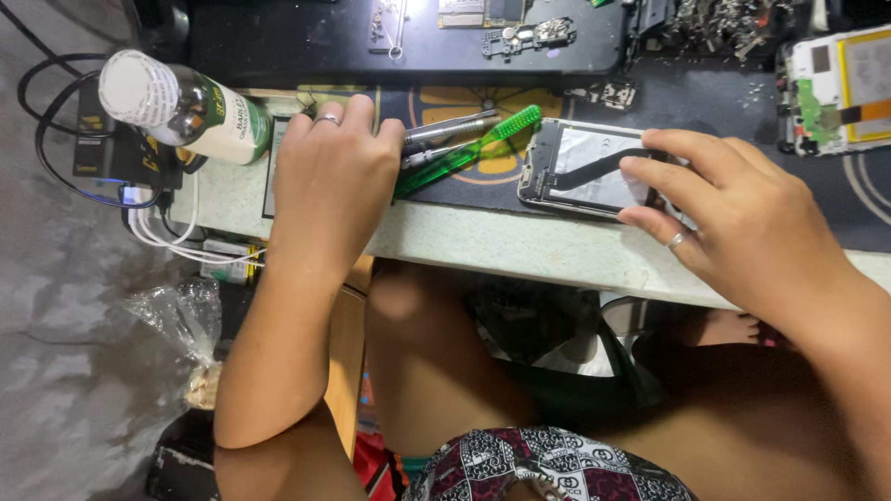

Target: The person uses a metal prying tool to separate the screen assembly from the smartphone frame, then removes the battery and internal components. They continue to pry and lift parts of the device while working at a cluttered electronics repair bench.

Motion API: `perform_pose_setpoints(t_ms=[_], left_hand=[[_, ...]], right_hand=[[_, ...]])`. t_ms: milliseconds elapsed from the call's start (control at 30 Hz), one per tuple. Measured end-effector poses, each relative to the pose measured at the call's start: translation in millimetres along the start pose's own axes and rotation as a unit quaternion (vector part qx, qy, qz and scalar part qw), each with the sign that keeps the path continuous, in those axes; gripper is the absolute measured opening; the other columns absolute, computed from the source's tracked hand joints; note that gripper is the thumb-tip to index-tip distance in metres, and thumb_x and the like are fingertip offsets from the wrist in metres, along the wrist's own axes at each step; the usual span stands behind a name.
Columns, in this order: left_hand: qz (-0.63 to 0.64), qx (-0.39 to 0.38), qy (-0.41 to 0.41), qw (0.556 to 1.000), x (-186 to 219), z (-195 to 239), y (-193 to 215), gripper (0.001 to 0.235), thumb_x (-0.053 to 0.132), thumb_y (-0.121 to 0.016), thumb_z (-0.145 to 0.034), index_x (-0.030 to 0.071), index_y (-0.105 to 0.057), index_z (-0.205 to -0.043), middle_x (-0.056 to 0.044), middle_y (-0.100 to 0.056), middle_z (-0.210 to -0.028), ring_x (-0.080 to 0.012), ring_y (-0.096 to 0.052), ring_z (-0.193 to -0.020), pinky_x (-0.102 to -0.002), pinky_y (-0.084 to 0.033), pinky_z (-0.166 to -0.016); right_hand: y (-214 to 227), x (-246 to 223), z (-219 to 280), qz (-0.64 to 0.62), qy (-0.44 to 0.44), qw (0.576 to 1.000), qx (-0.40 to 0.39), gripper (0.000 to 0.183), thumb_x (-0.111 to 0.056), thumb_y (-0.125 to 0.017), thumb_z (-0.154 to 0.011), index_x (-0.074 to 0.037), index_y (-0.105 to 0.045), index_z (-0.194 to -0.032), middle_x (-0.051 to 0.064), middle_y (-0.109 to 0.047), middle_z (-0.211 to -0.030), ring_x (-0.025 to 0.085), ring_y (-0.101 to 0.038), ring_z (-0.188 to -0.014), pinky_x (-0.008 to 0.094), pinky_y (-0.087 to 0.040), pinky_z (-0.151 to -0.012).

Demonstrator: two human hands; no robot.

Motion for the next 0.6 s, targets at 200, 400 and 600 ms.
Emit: perform_pose_setpoints(t_ms=[200, 400, 600], left_hand=[[0.025, 0.016, -0.024, 0.999, 1, -9, -3, 0.006, 0.011, -0.064, -0.088, 0.013, -0.067, -0.083, -0.005, -0.064, -0.085, -0.0242, -0.067, -0.084, -0.038, -0.05, -0.071], [0.048, -0.004, -0.075, 0.996, 3, -32, -10, 0.008, 0.011, -0.065, -0.086, 0.011, -0.069, -0.079, -0.006, -0.068, -0.086, -0.026, -0.07, -0.083, -0.04, -0.056, -0.07], [0.053, -0.085, -0.098, 0.99, -1, -47, -6, 0.01, 0.01, -0.064, -0.085, 0.011, -0.073, -0.081, -0.007, -0.071, -0.089, -0.0283, -0.072, -0.087, -0.043, -0.058, -0.07]], right_hand=[[-2, 1, 3, -0.011, 0.004, 1.0, 0.014, 0.038, -0.024, -0.08, -0.082, -0.008, -0.072, -0.116, 0.011, -0.068, -0.123, 0.033, -0.068, -0.102, 0.041, -0.057, -0.082], [-6, 8, 10, -0.028, -0.011, 1.0, 0.001, 0.039, -0.025, -0.081, -0.086, -0.009, -0.072, -0.12, 0.011, -0.068, -0.127, 0.032, -0.067, -0.104, 0.042, -0.056, -0.085], [-7, 13, 13, -0.051, -0.003, 0.999, 0.012, 0.039, -0.026, -0.08, -0.087, -0.007, -0.071, -0.119, 0.013, -0.066, -0.128, 0.033, -0.066, -0.106, 0.042, -0.055, -0.09]])
Point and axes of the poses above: each hand's wrist, its own z-axis away from the middle knuckle, its own y-axis out of the back of the hand, x = y × z, the point moved 2 cm from there along -z, towards the middle knuckle
